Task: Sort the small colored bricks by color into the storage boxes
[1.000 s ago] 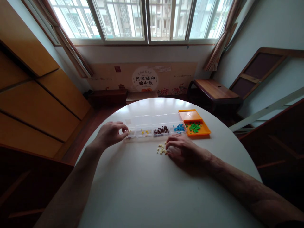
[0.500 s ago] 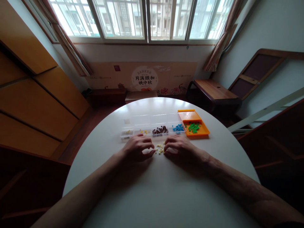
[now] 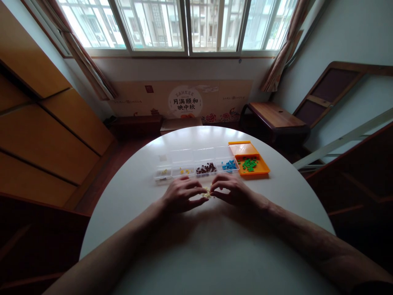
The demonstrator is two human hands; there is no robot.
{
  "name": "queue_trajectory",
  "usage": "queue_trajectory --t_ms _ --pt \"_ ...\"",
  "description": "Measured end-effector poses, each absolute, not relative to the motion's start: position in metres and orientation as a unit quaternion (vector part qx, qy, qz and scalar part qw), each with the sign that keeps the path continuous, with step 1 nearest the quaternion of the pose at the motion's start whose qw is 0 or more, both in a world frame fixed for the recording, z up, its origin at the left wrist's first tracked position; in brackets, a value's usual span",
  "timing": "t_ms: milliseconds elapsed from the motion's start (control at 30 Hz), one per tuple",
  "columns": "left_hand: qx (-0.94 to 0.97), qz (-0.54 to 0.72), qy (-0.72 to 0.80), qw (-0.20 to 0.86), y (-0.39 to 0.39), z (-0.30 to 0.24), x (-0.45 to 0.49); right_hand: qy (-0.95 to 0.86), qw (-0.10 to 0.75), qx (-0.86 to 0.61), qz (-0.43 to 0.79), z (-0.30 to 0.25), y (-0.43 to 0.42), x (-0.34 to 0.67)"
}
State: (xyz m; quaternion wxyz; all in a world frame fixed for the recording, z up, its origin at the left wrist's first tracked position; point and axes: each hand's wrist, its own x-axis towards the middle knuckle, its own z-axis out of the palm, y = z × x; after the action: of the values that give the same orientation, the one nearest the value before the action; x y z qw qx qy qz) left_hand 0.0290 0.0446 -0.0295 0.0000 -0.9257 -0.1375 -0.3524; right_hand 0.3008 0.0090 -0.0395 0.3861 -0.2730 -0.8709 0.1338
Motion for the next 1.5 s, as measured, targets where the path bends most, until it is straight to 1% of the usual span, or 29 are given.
queue_trajectory --t_ms 333,533,633,833,967,1233,1500 --pt "-0.929 -0.35 -0.12 0.021 0.042 -0.03 0.035 -0.865 0.399 -0.262 0.152 -0.04 0.009 0.299" --pt "-0.933 -0.328 -0.149 0.018 0.049 -0.019 0.022 -0.862 0.388 -0.294 0.141 -0.038 0.006 0.302" --pt "-0.925 -0.321 -0.202 0.04 0.062 -0.006 0.003 -0.86 0.379 -0.324 0.107 -0.037 0.006 0.304" --pt "-0.876 -0.29 -0.376 0.085 0.088 0.014 -0.041 -0.849 0.364 -0.378 0.062 -0.046 0.011 0.307" --pt "-0.85 -0.25 -0.461 0.044 0.092 0.023 -0.06 -0.843 0.355 -0.399 0.063 -0.046 0.01 0.306" --pt "-0.847 -0.198 -0.493 -0.031 0.098 0.025 -0.078 -0.856 0.336 -0.386 0.078 -0.046 0.009 0.306" --pt "-0.847 -0.14 -0.511 -0.039 0.095 0.029 -0.079 -0.865 0.324 -0.376 0.069 -0.046 0.01 0.306"
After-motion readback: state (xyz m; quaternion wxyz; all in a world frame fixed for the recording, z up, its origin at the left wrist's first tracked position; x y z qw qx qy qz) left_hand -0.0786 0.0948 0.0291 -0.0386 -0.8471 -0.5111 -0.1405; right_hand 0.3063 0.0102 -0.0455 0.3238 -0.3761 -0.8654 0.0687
